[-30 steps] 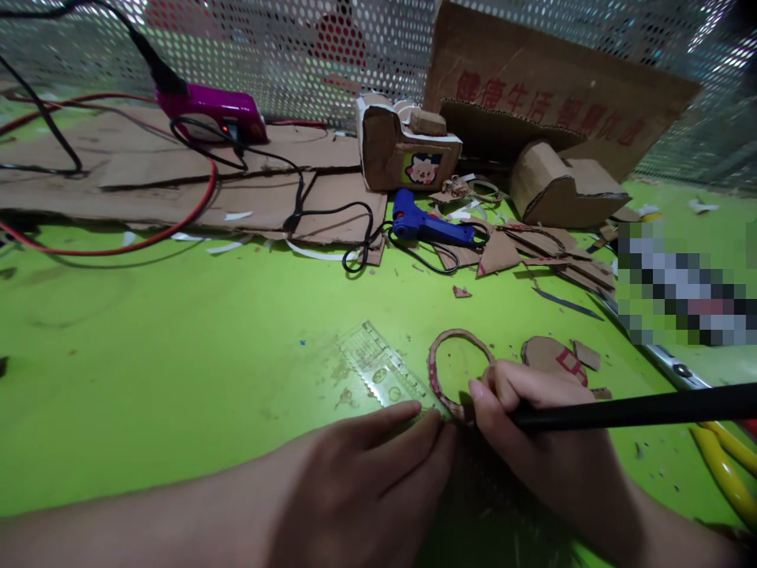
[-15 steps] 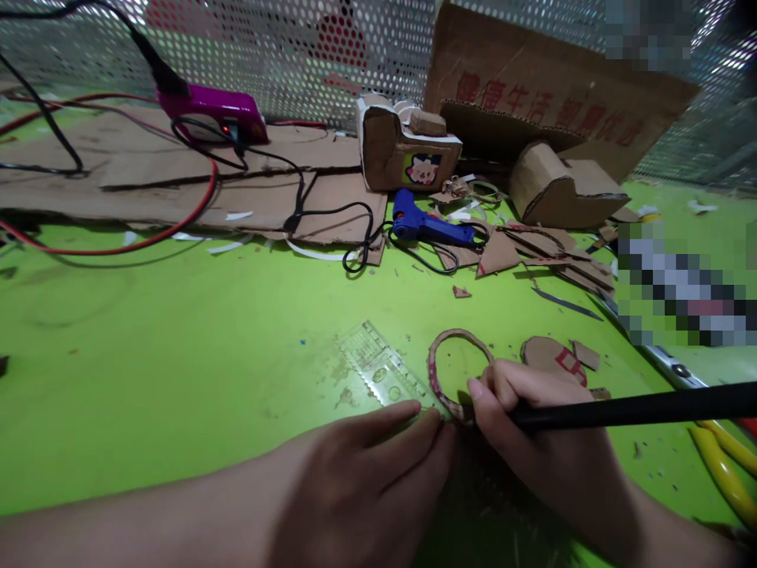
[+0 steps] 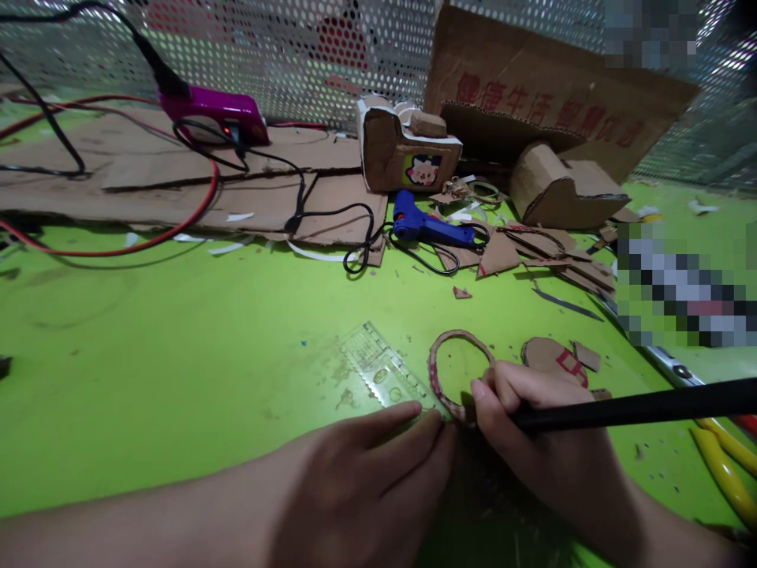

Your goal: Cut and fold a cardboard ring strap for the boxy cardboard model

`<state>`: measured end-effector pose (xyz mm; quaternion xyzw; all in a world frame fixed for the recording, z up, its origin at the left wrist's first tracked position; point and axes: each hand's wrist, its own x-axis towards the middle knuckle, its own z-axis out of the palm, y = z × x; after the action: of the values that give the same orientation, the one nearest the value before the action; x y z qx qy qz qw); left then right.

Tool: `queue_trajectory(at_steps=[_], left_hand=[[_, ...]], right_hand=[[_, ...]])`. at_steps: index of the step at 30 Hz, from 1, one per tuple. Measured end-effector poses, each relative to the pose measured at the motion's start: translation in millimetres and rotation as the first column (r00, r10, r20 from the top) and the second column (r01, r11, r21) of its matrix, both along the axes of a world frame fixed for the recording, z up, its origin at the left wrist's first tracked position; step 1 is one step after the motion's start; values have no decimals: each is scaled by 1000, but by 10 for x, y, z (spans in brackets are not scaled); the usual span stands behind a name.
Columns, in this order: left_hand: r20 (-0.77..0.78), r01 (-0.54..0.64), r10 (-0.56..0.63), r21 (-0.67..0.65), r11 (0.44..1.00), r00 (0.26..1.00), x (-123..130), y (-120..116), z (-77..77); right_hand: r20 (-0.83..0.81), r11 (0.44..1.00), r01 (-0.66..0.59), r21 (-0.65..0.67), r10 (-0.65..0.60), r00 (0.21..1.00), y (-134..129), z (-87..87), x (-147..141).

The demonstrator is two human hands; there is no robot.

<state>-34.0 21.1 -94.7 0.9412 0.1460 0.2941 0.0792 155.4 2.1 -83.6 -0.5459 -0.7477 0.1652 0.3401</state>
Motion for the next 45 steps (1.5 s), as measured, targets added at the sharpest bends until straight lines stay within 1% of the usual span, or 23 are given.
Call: queue_trajectory(at_steps=[7,11,13,16,19,20,22,23,24,25,27,29,31,32,33,34,35,37,39,41,42,43,45], left_hand=[[-18,-64,63,-27,998,998,13,-48,6],[10,-49,49,-3,999,999,3,-55,30],[8,-48,48,11,999,999,-14,-25,36],[-39,57,-53,124,991,998,-73,52,24],[-122,160,-133,248,956,984,-144,89,-6],[-138,176,-144,262,949,980,-159,73,-19],[-134,154,-125,241,958,983,-164,-9,-50],[-115,101,-78,203,974,990,-156,-69,-68],[-88,-40,50,117,992,995,-144,-136,-86],[-59,-123,126,54,991,990,-132,-199,-104],[-38,-158,157,-17,987,987,-116,-281,-127],[-34,-164,164,-18,986,986,-124,-269,-121],[-54,-140,144,64,988,988,-155,-165,-81],[-72,-44,57,163,986,996,-174,-95,-53],[-107,113,-85,295,949,991,-193,-27,-25],[-129,175,-135,377,910,982,-210,31,0],[-142,195,-148,424,885,979,-225,71,18],[-104,165,-131,483,860,986,-243,92,29],[-21,107,-111,495,862,994,-252,55,13],[49,47,-77,440,897,996,-262,9,-13],[61,37,-67,395,918,996,-269,-3,-23],[61,30,-55,350,936,997,-276,-4,-30],[51,56,-74,291,955,996,-283,17,-32]], right_hand=[[-13,1000,12,14,-11,1000,10,20,-3],[-84,992,124,29,-122,989,23,72,12],[-139,984,180,-8,-180,974,26,94,18],[-221,975,205,-85,-219,950,25,114,16],[-258,968,223,-117,-246,934,30,128,9],[-258,965,233,-123,-258,931,33,131,8],[-252,961,236,-143,-266,930,43,132,7],[-254,961,225,-160,-260,932,48,130,7],[-256,962,205,-183,-248,934,52,127,9],[-257,962,182,-206,-233,938,54,123,11],[-244,961,144,-237,-203,949,53,118,16],[-217,956,136,-261,-195,956,48,118,19],[-202,951,128,-282,-190,961,50,119,15],[-197,950,123,-286,-183,963,55,119,11],[-193,951,109,-289,-169,967,63,119,4],[-193,954,86,-286,-145,970,74,119,-2],[-193,960,59,-273,-114,975,85,120,-7],[-199,977,-6,-211,-37,979,102,133,-3],[-171,993,-43,-110,24,985,98,174,30],[-65,999,-37,-17,36,997,66,246,98],[9,999,-36,-20,37,999,43,287,143],[86,997,-41,-59,47,995,20,325,193],[201,974,-75,-215,119,972,-12,373,291]])
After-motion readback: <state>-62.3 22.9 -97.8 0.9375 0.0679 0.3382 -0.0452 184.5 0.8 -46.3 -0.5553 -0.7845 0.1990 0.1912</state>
